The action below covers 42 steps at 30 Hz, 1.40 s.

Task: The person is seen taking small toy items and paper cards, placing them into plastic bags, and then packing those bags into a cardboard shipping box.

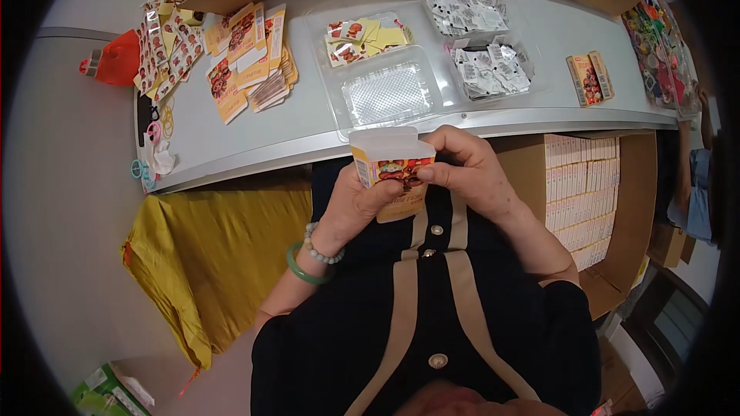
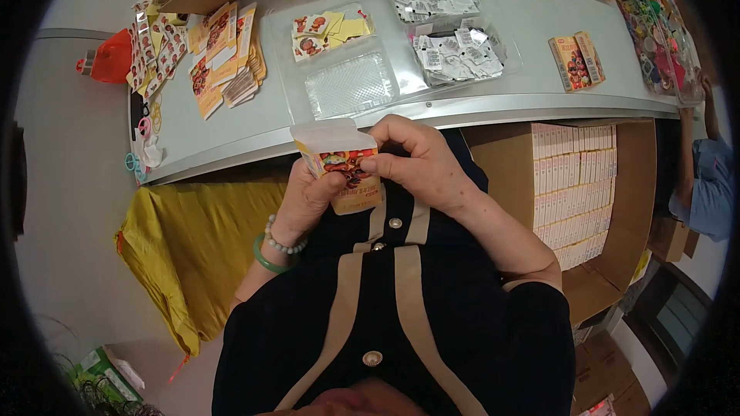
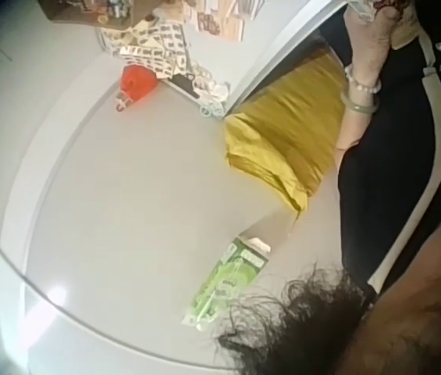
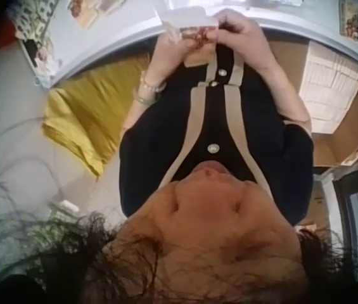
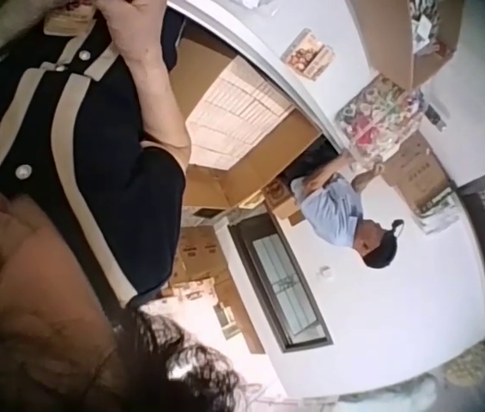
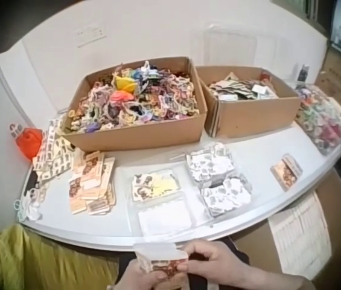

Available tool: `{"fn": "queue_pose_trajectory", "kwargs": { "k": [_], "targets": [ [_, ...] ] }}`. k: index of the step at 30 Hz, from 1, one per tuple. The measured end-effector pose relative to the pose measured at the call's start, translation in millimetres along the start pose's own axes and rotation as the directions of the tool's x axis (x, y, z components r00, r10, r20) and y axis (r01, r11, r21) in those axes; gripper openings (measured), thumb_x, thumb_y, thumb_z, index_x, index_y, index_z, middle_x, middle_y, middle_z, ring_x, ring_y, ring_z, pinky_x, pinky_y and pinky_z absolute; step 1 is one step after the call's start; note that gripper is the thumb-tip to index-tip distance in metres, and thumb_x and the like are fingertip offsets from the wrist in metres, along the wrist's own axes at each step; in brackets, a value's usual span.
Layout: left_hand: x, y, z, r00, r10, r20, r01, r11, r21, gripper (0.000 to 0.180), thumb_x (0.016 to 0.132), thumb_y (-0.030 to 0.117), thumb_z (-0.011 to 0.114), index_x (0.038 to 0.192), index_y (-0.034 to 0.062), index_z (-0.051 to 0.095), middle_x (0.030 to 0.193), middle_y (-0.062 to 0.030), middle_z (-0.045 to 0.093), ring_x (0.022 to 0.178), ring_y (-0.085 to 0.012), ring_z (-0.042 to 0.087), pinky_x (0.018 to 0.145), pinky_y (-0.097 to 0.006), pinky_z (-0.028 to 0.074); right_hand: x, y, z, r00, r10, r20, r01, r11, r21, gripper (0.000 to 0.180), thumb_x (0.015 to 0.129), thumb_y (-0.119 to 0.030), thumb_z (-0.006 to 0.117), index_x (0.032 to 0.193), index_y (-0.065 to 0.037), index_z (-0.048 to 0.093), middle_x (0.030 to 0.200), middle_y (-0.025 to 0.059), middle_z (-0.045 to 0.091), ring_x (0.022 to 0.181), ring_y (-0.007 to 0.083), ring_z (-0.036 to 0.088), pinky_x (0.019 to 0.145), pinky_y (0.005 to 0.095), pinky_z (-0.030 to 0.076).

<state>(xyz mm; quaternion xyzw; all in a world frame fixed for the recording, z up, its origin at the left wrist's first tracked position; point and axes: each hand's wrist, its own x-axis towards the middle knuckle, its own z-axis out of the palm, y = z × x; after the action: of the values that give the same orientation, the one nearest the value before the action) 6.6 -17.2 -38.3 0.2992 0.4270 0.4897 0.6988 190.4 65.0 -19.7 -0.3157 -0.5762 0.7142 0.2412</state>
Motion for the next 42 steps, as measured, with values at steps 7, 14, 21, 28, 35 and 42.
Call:
{"fn": "queue_pose_trajectory", "kwargs": {
  "k": [7, 14, 21, 28, 35, 42],
  "targets": [
    [-3, -3, 0, 0.997, -0.064, 0.046, 0.063, 0.998, 0.019, 0.059, 0.078, 0.039, 0.071, 0.118, 0.0, 0.052, 0.108, -0.0065, 0.061, 0.099, -0.0144, 0.058, 0.087, -0.028, 0.045, -2, 12, 6, 0.997, 0.08, 0.0, -0.075, 0.934, 0.349, 0.018, 0.085, -0.005, 0.061, 0.1, -0.001, 0.053, 0.093, 0.003, 0.06, 0.085, 0.0056, 0.056, 0.076, 0.0214, 0.046],
    [0, -2, 2, 0.974, 0.126, -0.188, -0.142, 0.987, -0.071, 0.033, 0.085, 0.012, 0.063, 0.111, -0.0013, 0.048, 0.104, -0.0109, 0.062, 0.094, -0.0146, 0.06, 0.086, -0.029, 0.047, -7, 8, 17, 0.979, -0.05, -0.197, 0.098, 0.965, 0.243, 0.022, 0.085, -0.002, 0.059, 0.105, 0.001, 0.051, 0.097, 0.0057, 0.06, 0.087, 0.0101, 0.057, 0.078, 0.0218, 0.047],
    [-8, -6, 10, 0.893, 0.358, -0.272, -0.354, 0.933, 0.065, 0.031, 0.081, -0.004, 0.064, 0.109, -0.0019, 0.051, 0.102, -0.0064, 0.059, 0.092, -0.0107, 0.057, 0.08, -0.023, 0.047, -1, 6, 9, 0.989, -0.036, -0.14, 0.04, 0.999, 0.026, 0.02, 0.083, -0.002, 0.063, 0.102, 0.001, 0.058, 0.093, 0.003, 0.059, 0.088, 0.0102, 0.056, 0.078, 0.0221, 0.046],
    [-10, 17, -7, 0.986, 0.162, -0.047, -0.157, 0.983, 0.095, 0.018, 0.084, 0.001, 0.062, 0.1, 0.0004, 0.054, 0.098, -0.0016, 0.054, 0.088, -0.0078, 0.053, 0.078, -0.022, 0.045, 4, -1, -13, 0.993, -0.028, 0.118, 0.042, 0.991, -0.124, 0.018, 0.076, -0.001, 0.067, 0.094, 0.0, 0.061, 0.086, 0.0019, 0.058, 0.079, 0.0088, 0.054, 0.073, 0.0226, 0.044],
    [-4, 13, 0, 0.957, 0.291, -0.014, -0.28, 0.932, 0.229, 0.023, 0.083, -0.001, 0.062, 0.101, 0.0038, 0.048, 0.094, -0.003, 0.053, 0.08, -0.0074, 0.051, 0.074, -0.022, 0.044, 5, -14, -4, 0.977, -0.214, -0.016, 0.205, 0.954, -0.217, 0.02, 0.075, 0.004, 0.065, 0.093, -0.001, 0.06, 0.094, 0.0061, 0.059, 0.082, 0.0107, 0.055, 0.069, 0.0252, 0.045],
    [-2, 15, 1, 0.99, 0.139, -0.012, -0.132, 0.966, 0.222, 0.044, 0.082, -0.003, 0.062, 0.122, 0.0012, 0.045, 0.101, -0.0047, 0.056, 0.092, -0.0092, 0.055, 0.079, -0.022, 0.045, 12, -22, -13, 0.916, -0.342, 0.211, 0.396, 0.855, -0.334, 0.016, 0.075, 0.0, 0.065, 0.09, 0.001, 0.06, 0.094, 0.0092, 0.061, 0.079, 0.0177, 0.059, 0.067, 0.0271, 0.046]
  ]
}}
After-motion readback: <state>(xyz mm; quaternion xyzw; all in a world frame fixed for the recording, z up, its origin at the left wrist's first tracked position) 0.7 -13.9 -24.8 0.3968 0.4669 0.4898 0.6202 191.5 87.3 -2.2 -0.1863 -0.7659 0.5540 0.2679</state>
